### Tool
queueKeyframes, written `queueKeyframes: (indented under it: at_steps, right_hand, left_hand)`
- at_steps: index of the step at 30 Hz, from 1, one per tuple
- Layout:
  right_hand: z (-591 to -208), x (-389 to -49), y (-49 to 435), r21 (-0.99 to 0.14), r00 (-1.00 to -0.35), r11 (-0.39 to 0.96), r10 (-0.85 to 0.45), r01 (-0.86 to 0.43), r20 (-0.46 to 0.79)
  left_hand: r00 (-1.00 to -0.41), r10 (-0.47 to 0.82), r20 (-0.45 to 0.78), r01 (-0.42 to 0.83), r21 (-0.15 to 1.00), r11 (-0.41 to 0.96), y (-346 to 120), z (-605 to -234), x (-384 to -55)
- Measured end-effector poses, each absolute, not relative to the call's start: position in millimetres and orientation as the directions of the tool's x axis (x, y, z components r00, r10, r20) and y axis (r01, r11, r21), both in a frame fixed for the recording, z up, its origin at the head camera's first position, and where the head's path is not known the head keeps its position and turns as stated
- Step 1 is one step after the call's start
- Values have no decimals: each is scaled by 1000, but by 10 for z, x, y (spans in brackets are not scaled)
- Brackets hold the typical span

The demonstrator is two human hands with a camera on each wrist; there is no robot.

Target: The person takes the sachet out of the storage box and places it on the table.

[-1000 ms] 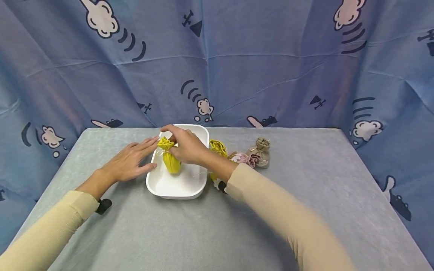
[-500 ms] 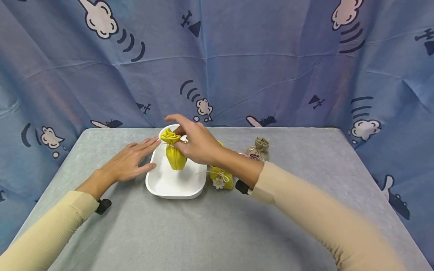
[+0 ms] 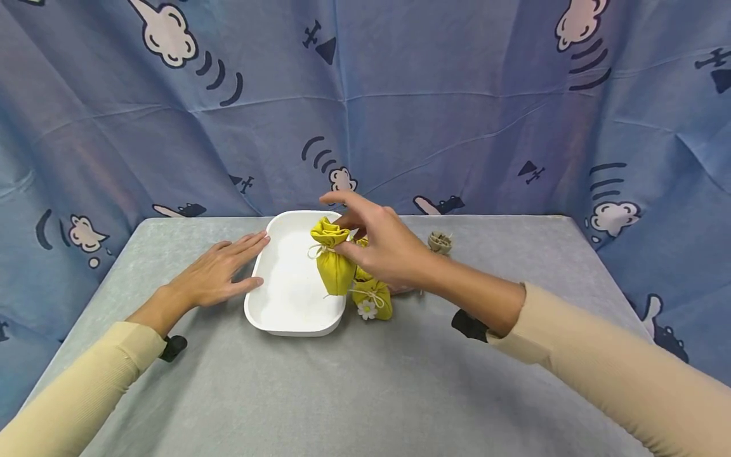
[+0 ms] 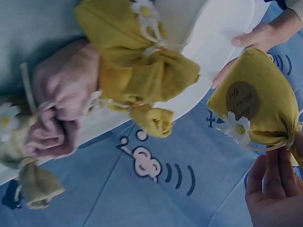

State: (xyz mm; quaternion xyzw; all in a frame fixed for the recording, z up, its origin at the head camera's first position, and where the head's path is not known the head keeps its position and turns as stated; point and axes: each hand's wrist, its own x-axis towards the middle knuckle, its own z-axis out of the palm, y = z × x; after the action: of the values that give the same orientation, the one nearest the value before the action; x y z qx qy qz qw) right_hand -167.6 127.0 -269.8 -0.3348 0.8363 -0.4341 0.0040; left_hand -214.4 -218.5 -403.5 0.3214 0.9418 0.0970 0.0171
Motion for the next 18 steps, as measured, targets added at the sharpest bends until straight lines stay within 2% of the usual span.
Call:
queueKeyframes:
  at_steps: [6,13,18]
  right_hand:
    - [-2670,-1606,1519,-698,-793,453,-542,-554,278]
    - [-2635,-1565,1809,-726,-790,419,-546,-546,279]
    - [-2635,-1538,1999,-717,-804,443,-526,-538,278]
  left_hand:
    - [-791,611,37,605,198,771,-2185,-4053,-2150]
    - [-789,613,46,609,197,769,-2192,-4061,-2152]
    - [-786,616,56,613,202,764,-2193,-4061,-2156]
